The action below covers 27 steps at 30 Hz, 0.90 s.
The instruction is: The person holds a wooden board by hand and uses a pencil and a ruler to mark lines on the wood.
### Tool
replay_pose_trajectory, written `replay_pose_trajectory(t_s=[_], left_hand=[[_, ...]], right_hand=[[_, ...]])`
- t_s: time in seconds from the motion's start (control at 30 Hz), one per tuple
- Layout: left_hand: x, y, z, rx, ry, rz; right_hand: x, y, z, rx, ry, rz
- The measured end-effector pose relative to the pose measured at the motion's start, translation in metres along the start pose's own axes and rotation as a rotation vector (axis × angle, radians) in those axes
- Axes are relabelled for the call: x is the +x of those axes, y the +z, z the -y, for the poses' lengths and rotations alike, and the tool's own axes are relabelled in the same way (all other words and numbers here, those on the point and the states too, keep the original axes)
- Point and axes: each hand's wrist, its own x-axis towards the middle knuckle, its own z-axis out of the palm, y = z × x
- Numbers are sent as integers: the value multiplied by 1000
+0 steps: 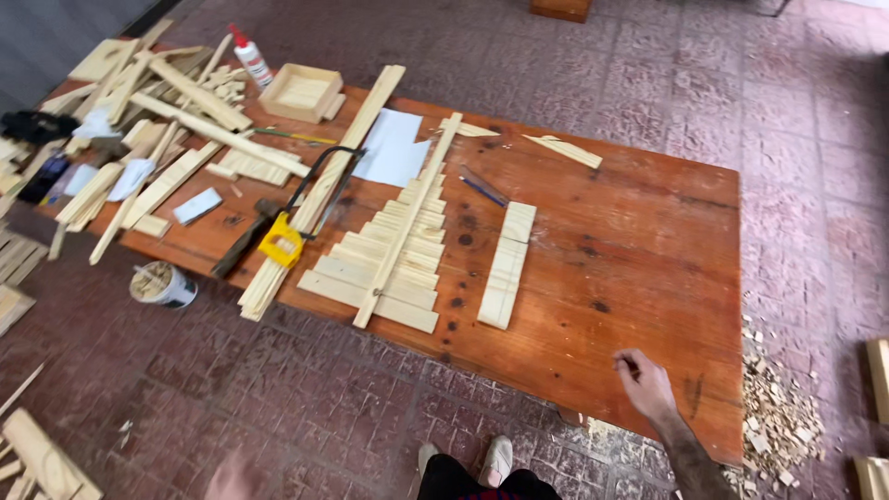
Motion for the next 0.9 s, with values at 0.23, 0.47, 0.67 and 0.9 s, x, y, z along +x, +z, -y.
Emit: replay_pose_trajectory(t_s=[0.23, 0.47, 0.67, 0.9], left_hand=[[-18, 260, -185, 29, 477, 532], [-37, 430, -189, 28, 416, 794], [-117, 508, -196, 391, 521, 893], [-136, 584, -153, 676, 395, 960]], right_hand=[[26, 0, 10, 125, -39, 17], [44, 26, 46, 136, 67, 20], [102, 111, 96, 194, 149, 78], [176, 224, 104, 161, 528, 140]])
